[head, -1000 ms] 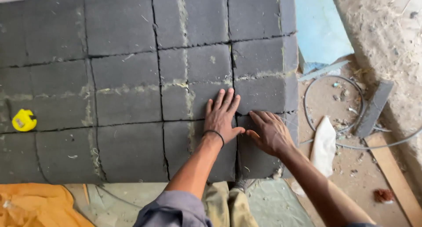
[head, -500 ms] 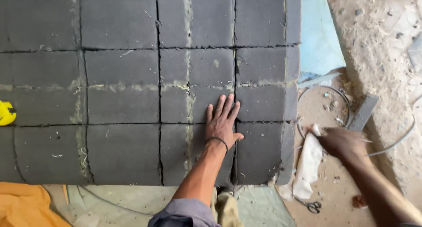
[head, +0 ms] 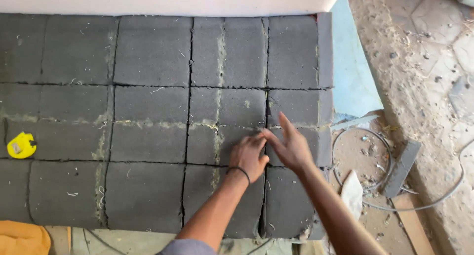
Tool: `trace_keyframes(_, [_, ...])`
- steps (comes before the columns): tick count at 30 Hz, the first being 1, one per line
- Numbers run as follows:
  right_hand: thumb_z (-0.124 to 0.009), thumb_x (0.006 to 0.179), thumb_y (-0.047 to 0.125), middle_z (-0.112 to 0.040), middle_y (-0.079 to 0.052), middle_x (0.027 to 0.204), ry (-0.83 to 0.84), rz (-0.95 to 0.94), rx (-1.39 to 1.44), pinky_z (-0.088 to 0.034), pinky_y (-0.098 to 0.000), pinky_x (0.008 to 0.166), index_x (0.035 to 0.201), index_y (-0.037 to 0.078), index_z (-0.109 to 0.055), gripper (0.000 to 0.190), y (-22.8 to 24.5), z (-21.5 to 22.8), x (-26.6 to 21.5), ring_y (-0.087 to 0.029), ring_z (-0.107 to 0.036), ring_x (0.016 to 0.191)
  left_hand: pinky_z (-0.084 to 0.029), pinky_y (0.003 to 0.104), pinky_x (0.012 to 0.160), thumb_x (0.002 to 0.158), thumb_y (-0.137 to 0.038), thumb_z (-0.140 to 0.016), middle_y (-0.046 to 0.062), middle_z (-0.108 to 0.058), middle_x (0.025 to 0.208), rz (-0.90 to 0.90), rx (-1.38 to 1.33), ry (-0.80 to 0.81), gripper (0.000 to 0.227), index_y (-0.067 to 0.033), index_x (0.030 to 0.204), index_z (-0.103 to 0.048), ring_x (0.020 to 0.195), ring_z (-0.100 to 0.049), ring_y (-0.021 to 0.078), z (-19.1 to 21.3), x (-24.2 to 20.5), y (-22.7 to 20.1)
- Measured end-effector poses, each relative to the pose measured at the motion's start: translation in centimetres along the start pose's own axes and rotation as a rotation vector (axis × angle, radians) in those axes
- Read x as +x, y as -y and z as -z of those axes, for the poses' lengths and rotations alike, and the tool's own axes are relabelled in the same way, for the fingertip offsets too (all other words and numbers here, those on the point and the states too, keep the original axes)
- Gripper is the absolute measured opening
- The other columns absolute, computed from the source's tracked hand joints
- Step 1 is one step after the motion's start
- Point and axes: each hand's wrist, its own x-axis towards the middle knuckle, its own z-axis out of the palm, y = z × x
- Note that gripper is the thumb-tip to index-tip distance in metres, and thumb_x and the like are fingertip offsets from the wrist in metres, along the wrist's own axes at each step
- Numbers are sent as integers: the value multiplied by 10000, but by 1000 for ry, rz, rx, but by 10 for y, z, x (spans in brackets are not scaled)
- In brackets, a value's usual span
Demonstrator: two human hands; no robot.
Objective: Measuring the dimensions and checking the alignment of foam blocks on a furniture frame using a tape measure and manual inspection.
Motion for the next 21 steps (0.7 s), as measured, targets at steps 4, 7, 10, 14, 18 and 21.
trace_keyframes(4, [-695,891,949,-500,-214,1807,93,-256,366,-397,-579,1382,1868,285,-320,1239,32,-50,97,-437,-482,1652,-618,524,1034,891,-451,-918,-59,-529,1389,150,-80,-381,700,-440,1533,-640,1341,-621,299,1,28,59])
trace_keyframes(7, [-717,885,960,-412,-146,1880,119,-341,431,-366,-553,1387,1891,339,-244,1273,14,-72,143,-374,-424,1700,-603,480,1068,872,-469,-953,-106,-505,1367,211,-129,-276,649,-441,1421,-608,1372,-635,254,14,49,67])
trace_keyframes(10, [-741,962,823,-450,-226,1833,117,-360,343,-416,-620,1353,1896,358,-166,1192,22,-75,142,-443,-484,1661,-604,500,1095,859,-508,-976,-101,-508,1417,276,-148,-180,652,-420,1348,-554,1431,-624,254,28,57,65])
trace_keyframes(14, [-698,999,741,-517,-364,1736,122,-352,334,-434,-649,1347,1896,298,-115,1158,48,-67,80,-497,-504,1627,-593,547,1141,880,-398,-986,-20,-527,1462,304,-182,-151,589,-324,1260,-541,1451,-627,337,48,54,54])
trace_keyframes(18, [-609,1047,737,-455,-278,1815,219,-517,383,-408,-624,1388,1889,304,-159,1048,34,-78,7,-450,-454,1676,-574,469,1202,897,-368,-966,-46,-498,1491,344,-151,-85,591,-368,1264,-503,1485,-605,294,47,58,50])
trace_keyframes(21, [-588,1066,751,-379,-220,1876,297,-602,415,-382,-603,1419,1893,287,-166,1038,26,-87,-37,-422,-398,1720,-581,487,1192,825,-397,-1033,-39,-491,1479,352,-140,-35,689,-354,1252,-494,1485,-603,301,53,62,50])
